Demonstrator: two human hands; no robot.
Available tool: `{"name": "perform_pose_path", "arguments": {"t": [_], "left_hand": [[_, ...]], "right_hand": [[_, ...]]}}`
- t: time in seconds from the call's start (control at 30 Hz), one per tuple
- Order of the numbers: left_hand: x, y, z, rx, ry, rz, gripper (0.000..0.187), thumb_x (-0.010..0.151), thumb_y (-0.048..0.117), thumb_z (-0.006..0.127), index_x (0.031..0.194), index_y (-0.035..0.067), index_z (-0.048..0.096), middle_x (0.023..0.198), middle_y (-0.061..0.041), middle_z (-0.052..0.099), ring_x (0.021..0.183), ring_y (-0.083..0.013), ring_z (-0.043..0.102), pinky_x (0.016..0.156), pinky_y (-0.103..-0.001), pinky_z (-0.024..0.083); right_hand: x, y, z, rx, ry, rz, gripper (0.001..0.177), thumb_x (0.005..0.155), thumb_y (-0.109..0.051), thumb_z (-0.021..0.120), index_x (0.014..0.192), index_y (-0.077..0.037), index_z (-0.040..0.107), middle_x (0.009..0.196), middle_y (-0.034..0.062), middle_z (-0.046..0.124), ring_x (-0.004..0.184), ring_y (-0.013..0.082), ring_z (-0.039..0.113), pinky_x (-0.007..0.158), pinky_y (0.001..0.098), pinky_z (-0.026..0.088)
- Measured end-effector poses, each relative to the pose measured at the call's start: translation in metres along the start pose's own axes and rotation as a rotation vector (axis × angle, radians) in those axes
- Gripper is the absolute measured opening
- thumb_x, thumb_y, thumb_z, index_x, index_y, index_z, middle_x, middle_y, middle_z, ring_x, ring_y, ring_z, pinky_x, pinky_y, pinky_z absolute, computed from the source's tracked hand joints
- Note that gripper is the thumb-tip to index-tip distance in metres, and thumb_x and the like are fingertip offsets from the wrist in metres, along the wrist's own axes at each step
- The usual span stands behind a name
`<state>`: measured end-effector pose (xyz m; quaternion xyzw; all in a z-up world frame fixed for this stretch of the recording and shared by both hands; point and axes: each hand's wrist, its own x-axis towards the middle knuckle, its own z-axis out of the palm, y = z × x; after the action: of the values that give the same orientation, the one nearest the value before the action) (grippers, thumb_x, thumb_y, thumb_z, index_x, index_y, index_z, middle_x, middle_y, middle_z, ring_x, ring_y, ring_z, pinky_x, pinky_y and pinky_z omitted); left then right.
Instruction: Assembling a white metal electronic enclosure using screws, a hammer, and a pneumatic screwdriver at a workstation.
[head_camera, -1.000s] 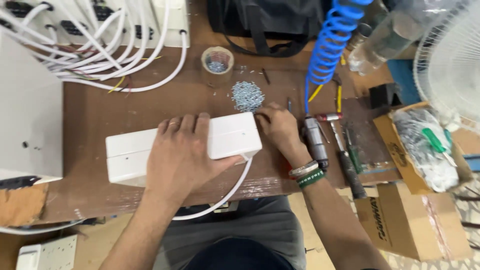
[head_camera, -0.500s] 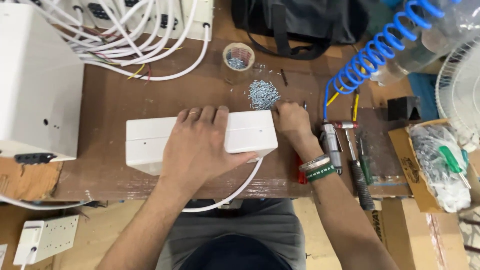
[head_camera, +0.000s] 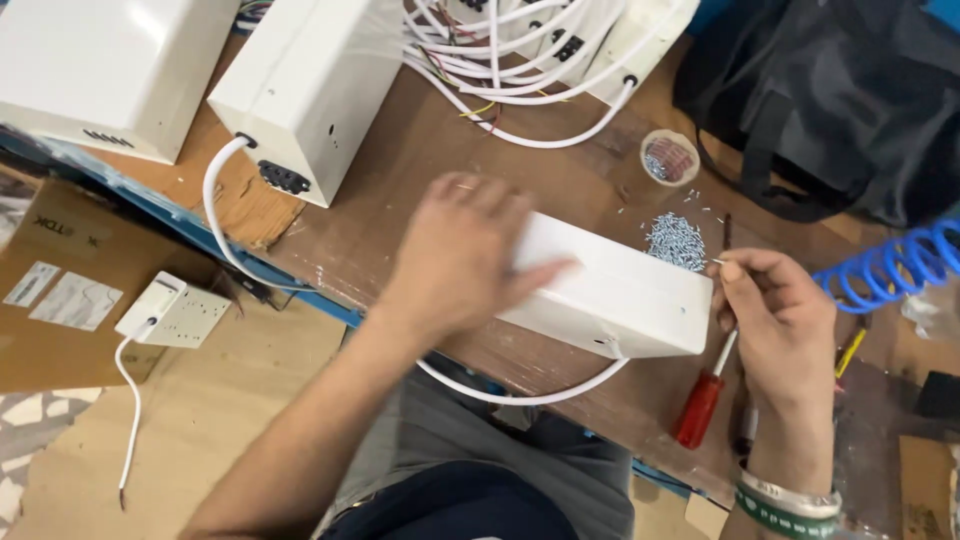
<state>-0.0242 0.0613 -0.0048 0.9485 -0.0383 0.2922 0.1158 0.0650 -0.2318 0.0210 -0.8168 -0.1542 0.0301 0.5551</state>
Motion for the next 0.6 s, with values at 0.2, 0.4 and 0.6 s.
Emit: {"name": "perform_pose_path", "arguments": {"t": [0.2, 0.4, 0.6], "left_hand": [[-0.013, -0.005, 0.005, -1.152, 0.248, -0.416, 0.033, 0.103, 0.018, 0.039, 0.114, 0.0, 0.064, 0.107, -0.009, 0.066, 0.092, -0.0173, 0.06, 0.084, -0.029, 0.048], [-0.008, -0.001, 0.008, -0.973, 0.407, -0.391, 0.025, 0.107, 0.013, 0.038, 0.115, 0.001, 0.057, 0.094, -0.011, 0.069, 0.076, -0.0209, 0.066, 0.071, -0.032, 0.054], [-0.007, 0.001, 0.006, -0.983, 0.417, -0.405, 0.023, 0.106, 0.015, 0.036, 0.109, 0.001, 0.054, 0.09, -0.011, 0.066, 0.07, -0.0213, 0.061, 0.068, -0.035, 0.052]], "right_hand": [[0.002, -0.058, 0.041, -0.245, -0.209, -0.19, 0.021, 0.099, 0.007, 0.06, 0.118, 0.001, 0.064, 0.098, 0.0057, 0.066, 0.082, 0.0122, 0.058, 0.073, 0.0232, 0.048], [0.022, -0.095, 0.112, -0.363, -0.529, -0.389, 0.009, 0.097, -0.012, 0.063, 0.104, -0.007, 0.066, 0.117, 0.0046, 0.057, 0.107, 0.018, 0.058, 0.093, 0.0315, 0.046], [0.04, -0.093, 0.131, -0.431, -0.655, -0.402, 0.011, 0.094, -0.01, 0.067, 0.104, -0.008, 0.069, 0.12, 0.0047, 0.053, 0.108, 0.0188, 0.057, 0.092, 0.0325, 0.048]]}}
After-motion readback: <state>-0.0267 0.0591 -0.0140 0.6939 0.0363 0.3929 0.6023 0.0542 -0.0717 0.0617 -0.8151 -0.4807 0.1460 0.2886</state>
